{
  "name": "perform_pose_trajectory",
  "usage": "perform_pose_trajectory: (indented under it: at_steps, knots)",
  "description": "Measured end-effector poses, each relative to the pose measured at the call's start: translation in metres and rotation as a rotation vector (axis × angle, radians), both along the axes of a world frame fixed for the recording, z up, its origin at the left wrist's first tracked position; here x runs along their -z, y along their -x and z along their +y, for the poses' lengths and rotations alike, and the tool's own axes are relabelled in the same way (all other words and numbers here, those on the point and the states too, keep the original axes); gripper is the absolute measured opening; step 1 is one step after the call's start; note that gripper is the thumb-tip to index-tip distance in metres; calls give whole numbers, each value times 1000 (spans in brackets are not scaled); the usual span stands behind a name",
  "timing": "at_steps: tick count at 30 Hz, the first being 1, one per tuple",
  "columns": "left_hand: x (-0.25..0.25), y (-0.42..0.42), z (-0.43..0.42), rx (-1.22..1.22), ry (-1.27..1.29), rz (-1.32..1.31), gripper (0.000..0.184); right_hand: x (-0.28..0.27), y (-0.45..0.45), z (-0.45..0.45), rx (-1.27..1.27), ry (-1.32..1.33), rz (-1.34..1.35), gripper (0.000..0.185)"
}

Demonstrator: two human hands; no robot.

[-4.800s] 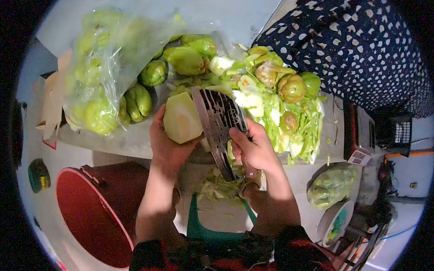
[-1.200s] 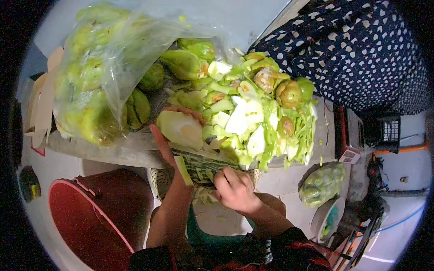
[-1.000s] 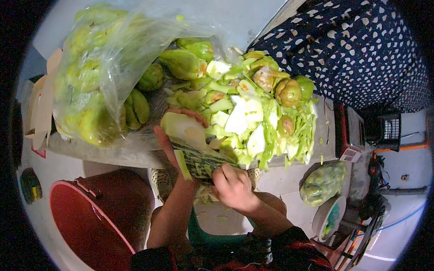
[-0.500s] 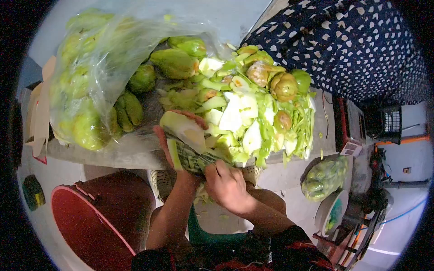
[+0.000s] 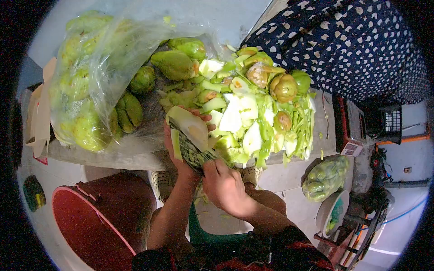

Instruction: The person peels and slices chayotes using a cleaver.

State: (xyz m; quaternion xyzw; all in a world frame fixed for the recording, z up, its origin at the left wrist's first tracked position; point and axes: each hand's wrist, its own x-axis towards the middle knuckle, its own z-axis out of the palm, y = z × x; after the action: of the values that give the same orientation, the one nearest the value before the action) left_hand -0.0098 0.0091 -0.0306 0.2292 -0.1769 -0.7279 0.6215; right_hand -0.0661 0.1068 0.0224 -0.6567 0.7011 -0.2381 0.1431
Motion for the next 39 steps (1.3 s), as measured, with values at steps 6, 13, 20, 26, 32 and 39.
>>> perform_pose_trajectory:
  at_steps: [6,13,20,26,32,39]
  knots:
    - [-10,-9,-6,35,155,-106,56,-7,7,-5,-58,62,-104,19]
    - [-26,-16,-6,89,229,-204,59,-21,10,-11,40,20,-226,13]
    - [-11,-25,-14,158,351,-356,71,-33,23,-16,29,-64,-285,13]
    - [-4,-35,-31,167,403,-418,85,-34,43,-26,52,-142,-502,17]
    - [-26,-47,-31,391,179,-18,82,-29,66,-37,168,17,-569,10]
    - [-18,-46,-34,358,-110,327,73,-32,67,-41,154,28,-798,11]
